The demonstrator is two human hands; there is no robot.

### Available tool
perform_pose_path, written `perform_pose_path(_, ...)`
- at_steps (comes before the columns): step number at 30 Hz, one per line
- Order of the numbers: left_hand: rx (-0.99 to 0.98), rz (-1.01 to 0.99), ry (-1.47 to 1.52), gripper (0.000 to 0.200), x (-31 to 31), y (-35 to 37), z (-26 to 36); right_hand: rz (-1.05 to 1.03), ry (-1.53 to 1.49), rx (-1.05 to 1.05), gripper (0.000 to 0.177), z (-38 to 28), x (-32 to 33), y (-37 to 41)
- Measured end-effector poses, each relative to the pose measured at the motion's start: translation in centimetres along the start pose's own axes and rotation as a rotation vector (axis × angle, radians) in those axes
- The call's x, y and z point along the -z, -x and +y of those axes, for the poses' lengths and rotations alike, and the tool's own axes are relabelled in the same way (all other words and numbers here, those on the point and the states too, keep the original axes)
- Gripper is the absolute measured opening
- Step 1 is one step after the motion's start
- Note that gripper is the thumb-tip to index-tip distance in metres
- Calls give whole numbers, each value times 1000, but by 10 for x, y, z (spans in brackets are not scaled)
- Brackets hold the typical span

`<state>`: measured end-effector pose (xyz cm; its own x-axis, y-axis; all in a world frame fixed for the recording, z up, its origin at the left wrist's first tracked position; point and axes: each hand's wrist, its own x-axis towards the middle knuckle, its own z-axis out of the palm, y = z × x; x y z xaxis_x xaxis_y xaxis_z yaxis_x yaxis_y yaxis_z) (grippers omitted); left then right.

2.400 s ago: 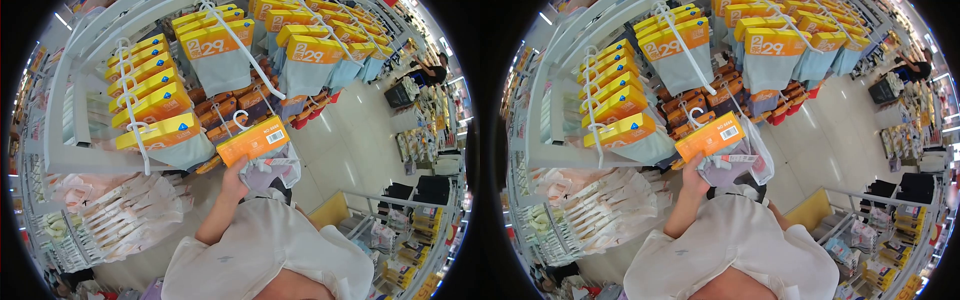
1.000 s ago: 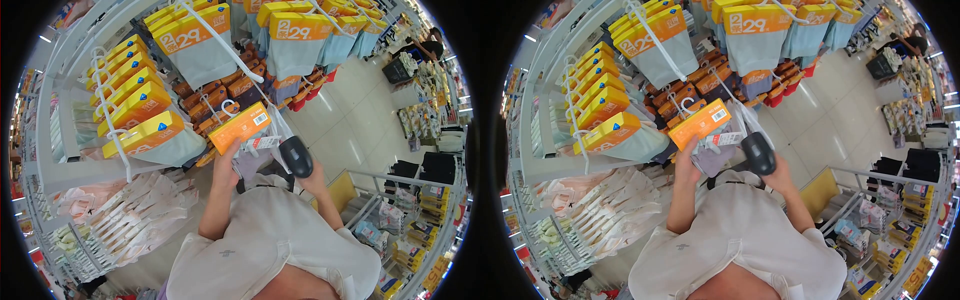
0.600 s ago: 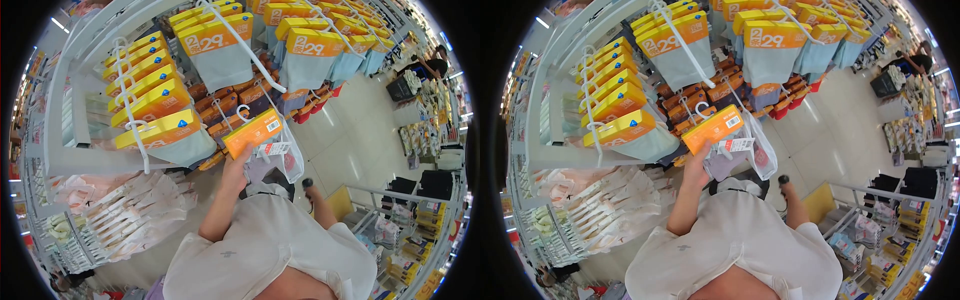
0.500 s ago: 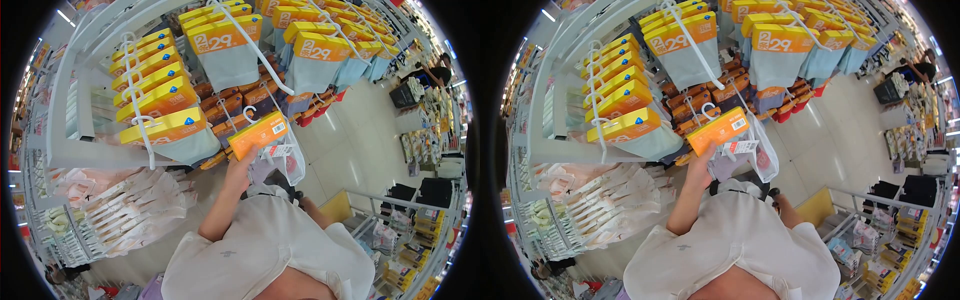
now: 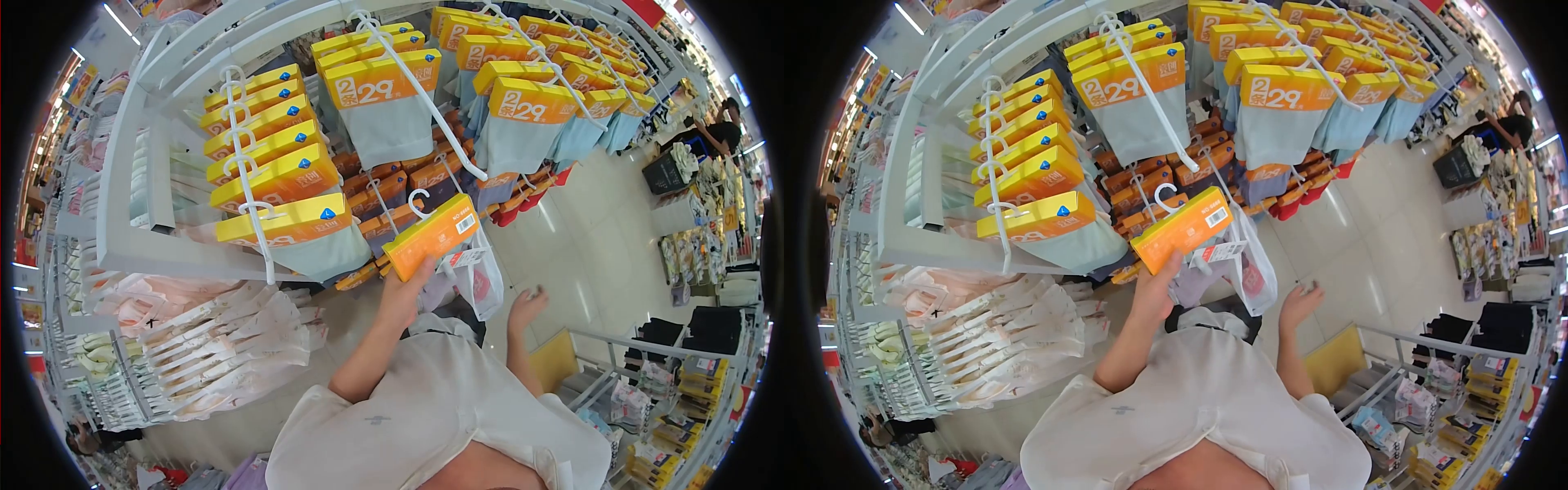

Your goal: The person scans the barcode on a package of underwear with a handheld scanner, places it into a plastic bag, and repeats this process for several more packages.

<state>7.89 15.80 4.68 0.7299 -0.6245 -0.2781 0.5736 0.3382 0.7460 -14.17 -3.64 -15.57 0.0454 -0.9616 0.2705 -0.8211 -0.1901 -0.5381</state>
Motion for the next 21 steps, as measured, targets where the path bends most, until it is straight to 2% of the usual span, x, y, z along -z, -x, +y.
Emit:
perform_pose_path(1,-5,-4,-10,43,-2,0,0,90,-145,75,32,-46,28,-19)
perform_pose_path(3,-15,-20,25,43,-10,-2,-1,93,-565,125,30,-120,70,-38)
perform_pose_path(5,-21,-32,-13,44,-19,-4,-2,-297,-714,326,35,-173,111,-40)
perform_pose_path(7,-30,-33,-123,45,-29,-6,-1,-417,-707,682,48,-231,139,-28)
perform_pose_path(9,-97,-24,-344,46,-42,-3,1,-615,-780,813,67,-262,150,-12)
perform_pose_path(10,-129,-11,-452,46,-47,-1,0,-630,-794,783,70,-273,152,-5)
perform_pose_path(11,-297,-66,-434,57,-49,-4,-2,-644,-809,753,73,-283,152,2)
perform_pose_path(12,-429,-100,-555,62,-45,-4,-1,-658,-823,722,76,-288,152,6)
perform_pose_path(14,-696,-170,-800,74,-40,-5,7,-574,-878,694,69,-284,139,7)
perform_pose_path(15,-725,-195,-832,86,-40,-1,7,-603,-969,565,63,-282,133,7)
perform_pose_path(16,-690,-204,-891,88,-40,0,11,-632,-1055,430,57,-279,129,7)
perform_pose_path(18,-737,-134,-1102,89,-43,9,22,-685,-1081,306,49,-278,126,-8)
perform_pose_path(21,-792,53,-1013,89,-35,7,32,-778,-1158,176,41,-282,125,-35)
